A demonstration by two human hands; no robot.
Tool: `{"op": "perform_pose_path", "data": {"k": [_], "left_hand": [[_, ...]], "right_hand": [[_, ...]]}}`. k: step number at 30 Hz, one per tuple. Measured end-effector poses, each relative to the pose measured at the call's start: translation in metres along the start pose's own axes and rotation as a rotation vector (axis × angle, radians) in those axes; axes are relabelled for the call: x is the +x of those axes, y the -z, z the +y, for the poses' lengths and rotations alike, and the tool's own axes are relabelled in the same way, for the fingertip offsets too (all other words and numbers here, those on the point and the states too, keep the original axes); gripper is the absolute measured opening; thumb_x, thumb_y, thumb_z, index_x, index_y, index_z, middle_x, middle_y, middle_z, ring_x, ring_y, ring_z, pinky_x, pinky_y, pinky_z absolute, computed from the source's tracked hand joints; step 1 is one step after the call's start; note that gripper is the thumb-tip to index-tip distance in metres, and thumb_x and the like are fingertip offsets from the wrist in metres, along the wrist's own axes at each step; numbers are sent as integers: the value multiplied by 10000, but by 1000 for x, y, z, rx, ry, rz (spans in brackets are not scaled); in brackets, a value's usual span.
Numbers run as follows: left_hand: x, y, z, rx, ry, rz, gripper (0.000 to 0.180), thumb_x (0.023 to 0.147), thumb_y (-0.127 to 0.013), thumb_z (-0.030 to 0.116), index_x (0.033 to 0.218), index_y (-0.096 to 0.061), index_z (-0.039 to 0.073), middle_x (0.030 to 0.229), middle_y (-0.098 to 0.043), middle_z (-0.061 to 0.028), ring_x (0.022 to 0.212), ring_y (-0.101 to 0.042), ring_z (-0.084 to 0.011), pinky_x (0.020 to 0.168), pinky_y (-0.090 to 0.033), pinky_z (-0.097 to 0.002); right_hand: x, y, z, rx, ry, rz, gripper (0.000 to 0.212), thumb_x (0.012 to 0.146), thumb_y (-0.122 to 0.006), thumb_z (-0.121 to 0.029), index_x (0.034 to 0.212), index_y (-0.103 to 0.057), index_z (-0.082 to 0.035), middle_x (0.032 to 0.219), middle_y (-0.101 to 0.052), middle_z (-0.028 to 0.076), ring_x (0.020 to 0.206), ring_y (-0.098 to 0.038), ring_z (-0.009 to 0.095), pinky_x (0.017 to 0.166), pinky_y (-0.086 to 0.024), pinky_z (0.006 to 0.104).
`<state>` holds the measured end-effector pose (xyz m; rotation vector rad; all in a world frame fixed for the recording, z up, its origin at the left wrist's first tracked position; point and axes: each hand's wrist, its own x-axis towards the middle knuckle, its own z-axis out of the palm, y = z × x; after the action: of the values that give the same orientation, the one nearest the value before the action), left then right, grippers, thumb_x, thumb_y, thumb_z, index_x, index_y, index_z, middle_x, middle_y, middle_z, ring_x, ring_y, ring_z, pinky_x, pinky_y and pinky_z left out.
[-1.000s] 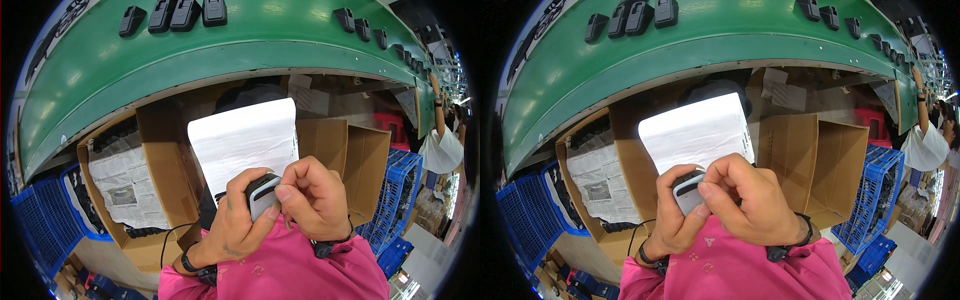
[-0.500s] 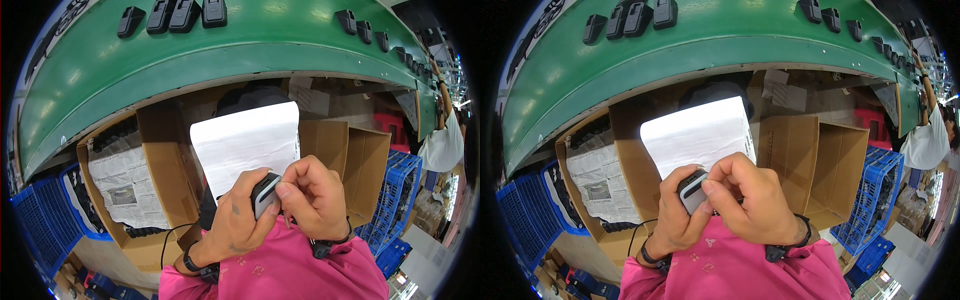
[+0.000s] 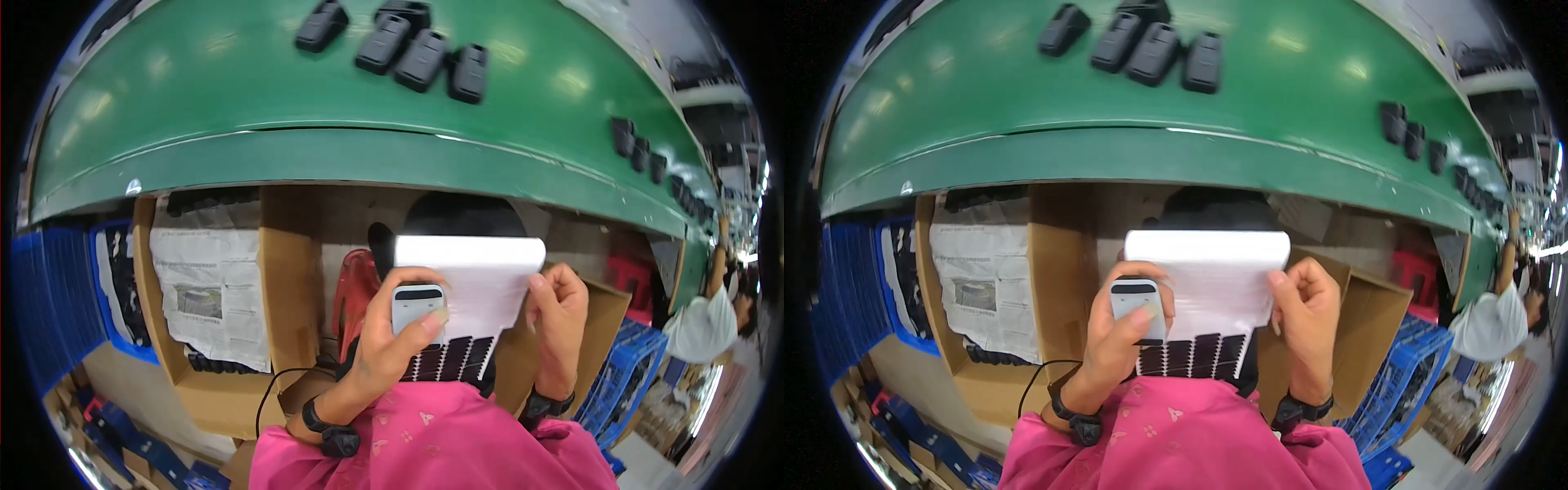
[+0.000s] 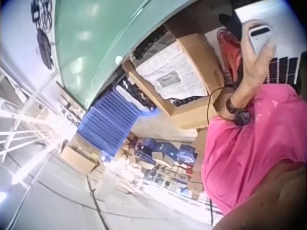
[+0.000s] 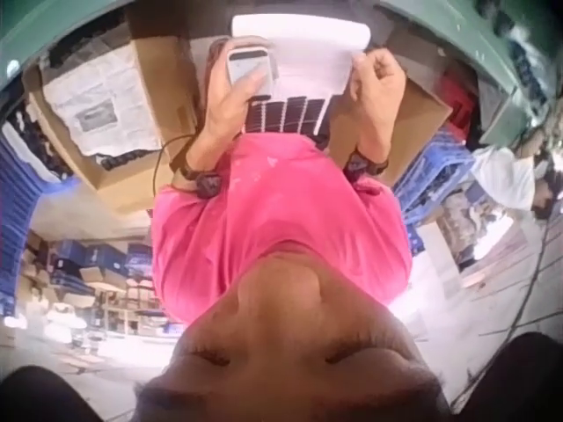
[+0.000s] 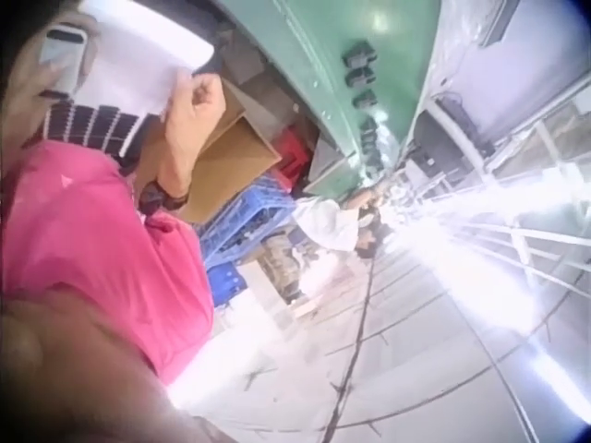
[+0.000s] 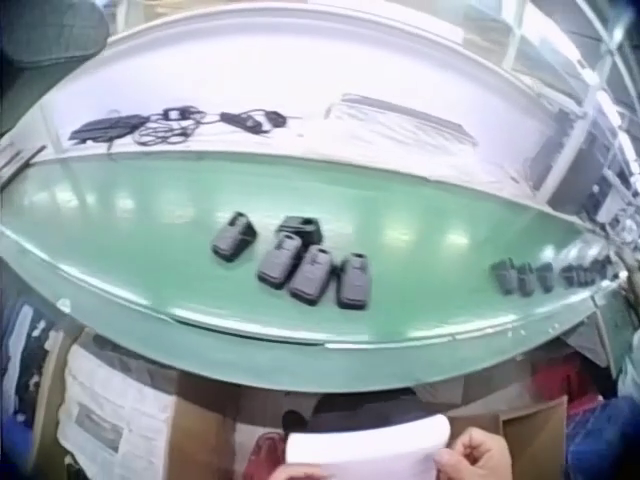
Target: The person peels a black adhesive strip from a sheet, applies it to the bottom of a computer mouse, and presses it down. After repeating this for a second strip, they place the mouse on a conveyor belt and retrieve another from a box.
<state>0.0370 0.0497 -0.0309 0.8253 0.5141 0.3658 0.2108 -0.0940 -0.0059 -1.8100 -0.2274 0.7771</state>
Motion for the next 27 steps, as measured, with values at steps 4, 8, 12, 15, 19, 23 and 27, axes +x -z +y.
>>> {"op": "perform_pose_path", "data": {"k": [4, 8, 12, 15, 19, 23, 27], "left_hand": [[8, 20, 4, -56, -28, 24, 333, 893, -531, 265, 1094, -493, 2, 887, -554, -71, 789, -514, -105, 697, -426, -244], [9, 21, 14, -48, -13, 119, 471, 932, -423, 431, 1117, -465, -1, 840, -560, -128, 703, -526, -145, 616, -440, -263], [13, 22, 27, 90, -19, 108, 436, 951, -364, 373, 1142, -455, -8, 931, -557, -104, 807, -520, -127, 708, -432, -256], [18, 20, 32, 188, -87, 119, 387, 948, -372, 290, 1165, -443, -23, 961, -574, -98, 849, -518, -128, 753, -432, -274], [19, 17, 29, 338, -177, 139, 369, 940, -402, 265, 1160, -447, -28, 885, -596, -136, 762, -557, -193, 698, -452, -321], [19, 16, 23, 606, -292, 184, 369, 937, -429, 265, 1149, -452, -35, 866, -591, -164, 726, -566, -243, 668, -451, -346], [18, 13, 22, 606, -281, 177, 369, 941, -429, 268, 1145, -453, -39, 868, -593, -157, 720, -562, -236, 658, -448, -349]], "right_hand": [[13, -6, -9, -34, 88, 117, 242, 905, -585, -129, 721, -433, -89, 536, -463, -16, 405, -387, 46, 374, -295, 184], [0, -42, -37, -314, 301, 83, 97, 878, -583, -92, 821, -545, -22, 647, -542, 20, 534, -504, 77, 452, -384, 215], [6, -95, -58, -599, 702, -203, 194, 753, -667, -12, 942, -636, 18, 786, -612, 104, 638, -604, 173, 553, -473, 271], [6, -112, -63, -598, 730, -183, 235, 721, -697, 5, 951, -651, 13, 796, -621, 115, 653, -621, 208, 566, -491, 291], [3, -113, -60, -701, 843, -110, 231, 712, -713, 7, 936, -656, 4, 766, -620, 96, 631, -617, 224, 538, -486, 294], [-2, -114, -54, -722, 844, -46, 200, 706, -714, 16, 895, -651, -3, 744, -611, 82, 597, -605, 215, 513, -475, 293], [-3, -109, -55, -665, 769, -86, 135, 725, -696, 31, 826, -616, -9, 715, -593, 78, 571, -595, 196, 497, -463, 286]]}}
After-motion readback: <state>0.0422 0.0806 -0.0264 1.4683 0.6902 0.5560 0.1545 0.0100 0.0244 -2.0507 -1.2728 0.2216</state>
